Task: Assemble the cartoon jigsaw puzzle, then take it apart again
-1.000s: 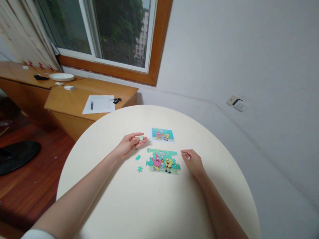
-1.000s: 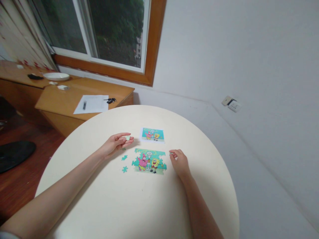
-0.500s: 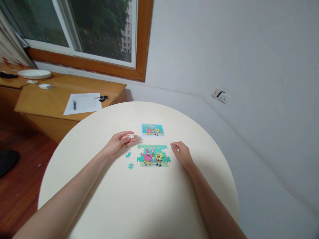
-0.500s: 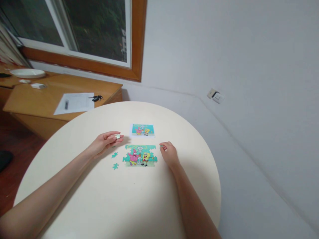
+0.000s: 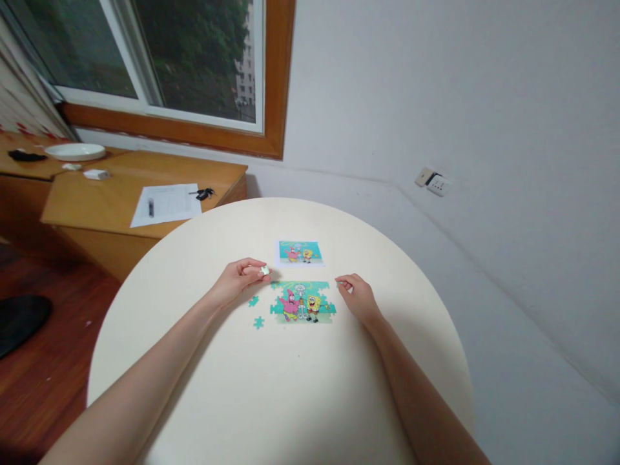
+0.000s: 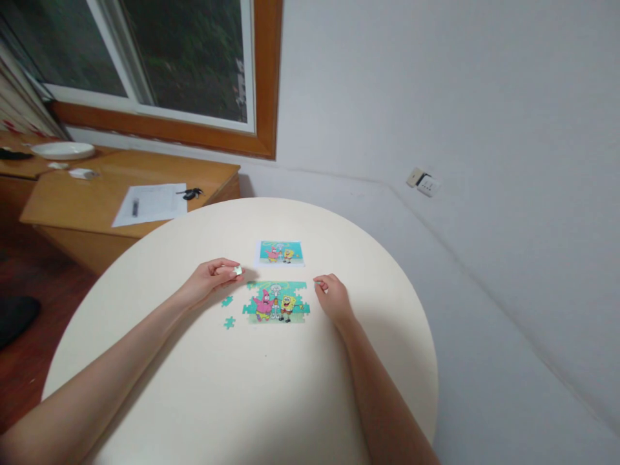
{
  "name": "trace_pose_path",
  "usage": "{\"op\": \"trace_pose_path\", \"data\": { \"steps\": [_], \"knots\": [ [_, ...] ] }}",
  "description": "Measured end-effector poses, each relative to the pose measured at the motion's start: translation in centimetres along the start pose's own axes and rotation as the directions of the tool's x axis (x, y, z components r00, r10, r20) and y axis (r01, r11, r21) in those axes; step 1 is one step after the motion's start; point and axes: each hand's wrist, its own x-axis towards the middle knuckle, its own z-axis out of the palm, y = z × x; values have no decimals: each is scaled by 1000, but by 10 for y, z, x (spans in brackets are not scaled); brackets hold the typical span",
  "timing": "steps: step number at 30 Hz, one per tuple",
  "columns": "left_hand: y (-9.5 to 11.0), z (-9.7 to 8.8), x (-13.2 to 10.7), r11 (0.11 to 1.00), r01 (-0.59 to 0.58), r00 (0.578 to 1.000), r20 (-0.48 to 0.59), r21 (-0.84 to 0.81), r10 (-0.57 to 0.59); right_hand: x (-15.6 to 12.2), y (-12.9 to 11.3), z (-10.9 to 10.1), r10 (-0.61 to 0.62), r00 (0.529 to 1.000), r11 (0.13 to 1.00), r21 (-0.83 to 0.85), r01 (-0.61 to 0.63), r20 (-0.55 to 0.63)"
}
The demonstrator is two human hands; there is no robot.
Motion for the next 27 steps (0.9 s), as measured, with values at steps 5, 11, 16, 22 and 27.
{"op": "trace_pose_path", "data": {
  "steps": [5,11,16,22,27],
  "knots": [
    [-1,3,-1,998,-37,999,-9,51,37,-1,0,2,5,1000,1000,14,-5,-17],
    [-2,4,-1,995,-60,998,3,77,60,-1,1,2,1,1000,1000,15,0,-18],
    [-4,4,-1,991,-76,997,14,110,75,0,1,0,-13,1000,1000,16,13,-7],
    [-4,6,-1,978,-101,995,34,184,96,1,0,1,-3,1000,1000,6,3,-8],
    [-8,13,-2,961,-146,988,79,235,131,0,-5,2,3,998,1000,10,-3,-56]
  ]
}}
